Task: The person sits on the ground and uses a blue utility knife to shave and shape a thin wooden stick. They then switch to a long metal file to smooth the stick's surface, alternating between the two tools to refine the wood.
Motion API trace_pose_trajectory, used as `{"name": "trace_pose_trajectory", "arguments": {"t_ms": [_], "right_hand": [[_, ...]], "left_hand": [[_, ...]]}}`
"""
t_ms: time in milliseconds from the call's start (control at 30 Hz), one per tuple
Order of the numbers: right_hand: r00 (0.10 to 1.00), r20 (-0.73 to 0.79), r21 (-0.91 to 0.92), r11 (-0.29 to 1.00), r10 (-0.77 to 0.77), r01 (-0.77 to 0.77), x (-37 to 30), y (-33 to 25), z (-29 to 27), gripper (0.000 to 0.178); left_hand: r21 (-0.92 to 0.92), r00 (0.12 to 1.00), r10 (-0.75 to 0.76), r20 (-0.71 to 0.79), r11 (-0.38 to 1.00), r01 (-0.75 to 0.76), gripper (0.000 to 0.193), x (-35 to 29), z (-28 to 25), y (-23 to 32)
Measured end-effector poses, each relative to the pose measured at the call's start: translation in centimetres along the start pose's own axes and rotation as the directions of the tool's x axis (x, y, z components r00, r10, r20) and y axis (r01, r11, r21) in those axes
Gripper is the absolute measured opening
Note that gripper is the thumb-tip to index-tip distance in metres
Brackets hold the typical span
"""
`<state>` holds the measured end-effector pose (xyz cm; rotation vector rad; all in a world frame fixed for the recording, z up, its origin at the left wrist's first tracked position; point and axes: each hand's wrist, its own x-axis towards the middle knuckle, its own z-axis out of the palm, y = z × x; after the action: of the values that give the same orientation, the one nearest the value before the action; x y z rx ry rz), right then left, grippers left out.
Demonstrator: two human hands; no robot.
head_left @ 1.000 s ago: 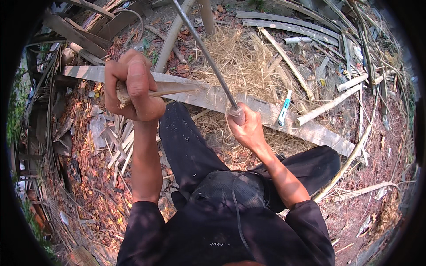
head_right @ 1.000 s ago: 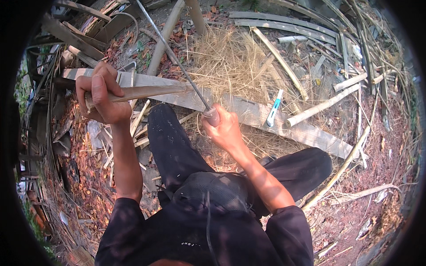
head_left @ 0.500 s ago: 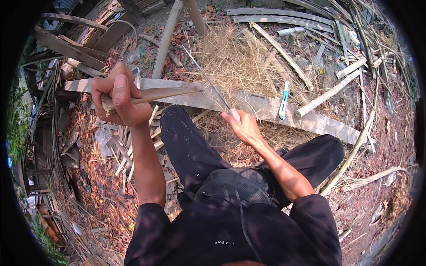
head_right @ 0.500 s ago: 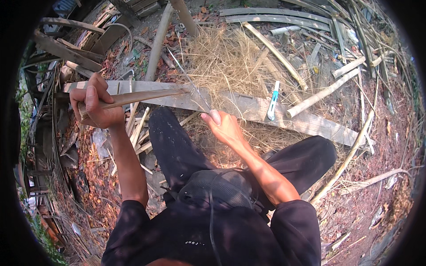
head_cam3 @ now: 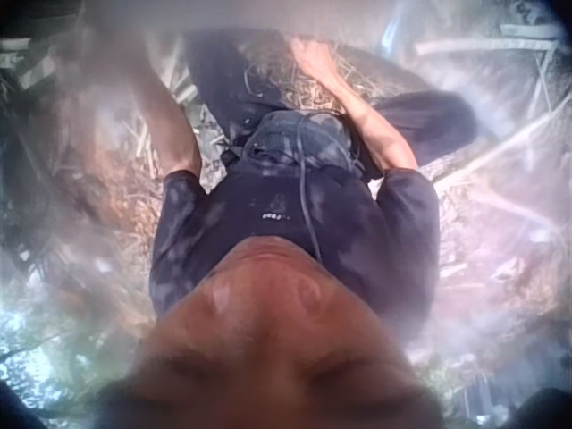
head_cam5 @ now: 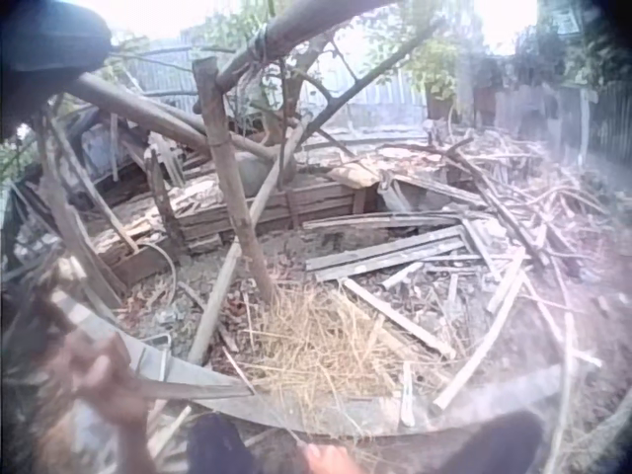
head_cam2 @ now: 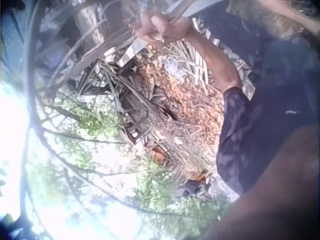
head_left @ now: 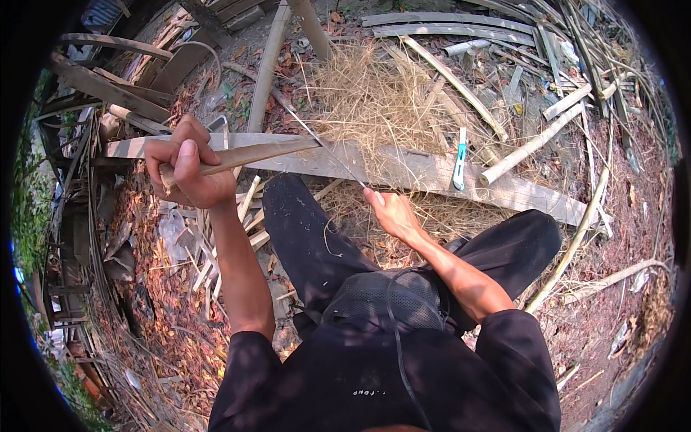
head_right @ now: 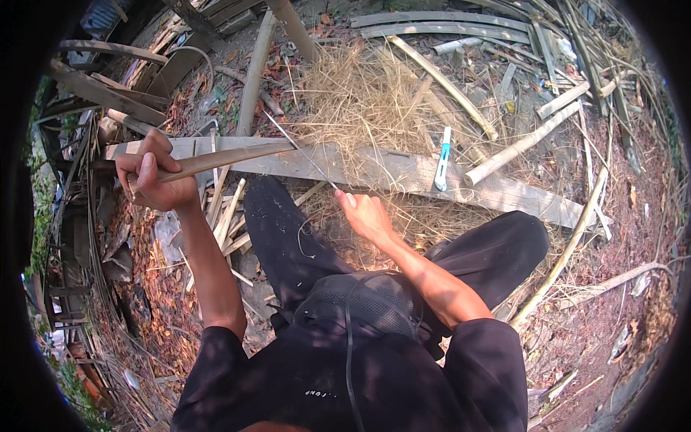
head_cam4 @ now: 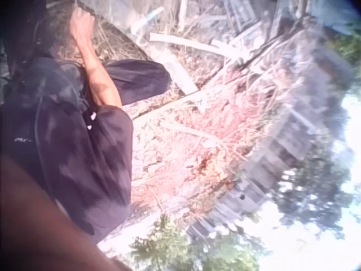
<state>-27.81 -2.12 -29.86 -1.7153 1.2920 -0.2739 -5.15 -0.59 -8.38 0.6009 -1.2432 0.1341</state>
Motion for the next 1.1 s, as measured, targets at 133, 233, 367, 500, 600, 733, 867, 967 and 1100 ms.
{"name": "trace_pose_trajectory", "arguments": {"t_ms": [133,233,367,500,600,733,867,967,1100], "right_hand": [[0.995,-0.038,0.064,0.994,-0.087,0.090,-0.6,-2.9,-2.0,0.068],[0.983,-0.047,0.214,0.959,-0.179,0.185,0.0,-3.3,-2.0,0.068],[0.992,-0.014,0.211,0.970,-0.124,0.124,-1.4,-4.6,-1.2,0.065],[1.000,0.022,0.099,0.995,-0.005,0.003,-1.2,-1.7,1.1,0.063],[1.000,0.010,0.063,0.998,-0.025,0.025,-0.9,-1.5,0.3,0.064],[0.978,-0.096,0.155,0.967,-0.188,0.201,-1.7,-4.0,-2.6,0.060],[0.866,-0.318,0.403,0.772,-0.386,0.492,-2.1,-5.0,-2.0,0.058],[0.967,-0.175,0.118,0.971,-0.184,0.206,-1.1,-1.4,1.4,0.063],[0.998,-0.015,-0.037,0.997,0.068,-0.069,0.7,1.3,2.5,0.070]], "left_hand": [[0.021,0.999,-0.029,0.017,0.999,0.028,0.016,0.3,0.2,0.2],[-0.009,0.998,-0.038,0.053,0.999,0.039,0.018,0.5,0.6,0.5],[0.018,0.997,-0.054,0.060,0.998,0.053,0.019,0.7,1.3,0.5],[0.008,0.994,-0.061,0.092,0.998,0.060,0.019,0.6,2.0,0.7],[-0.006,0.995,-0.065,0.079,0.998,0.065,0.019,0.7,2.3,0.6],[-0.009,0.996,-0.050,0.070,0.999,0.050,0.019,1.0,1.8,-0.2],[-0.018,0.997,-0.058,0.047,0.998,0.059,0.018,0.9,2.3,-0.3],[0.054,0.997,-0.048,0.057,0.998,0.045,0.018,1.0,2.6,-0.3],[-0.011,0.997,-0.060,0.042,0.998,0.061,0.018,0.4,1.3,0.6]]}}
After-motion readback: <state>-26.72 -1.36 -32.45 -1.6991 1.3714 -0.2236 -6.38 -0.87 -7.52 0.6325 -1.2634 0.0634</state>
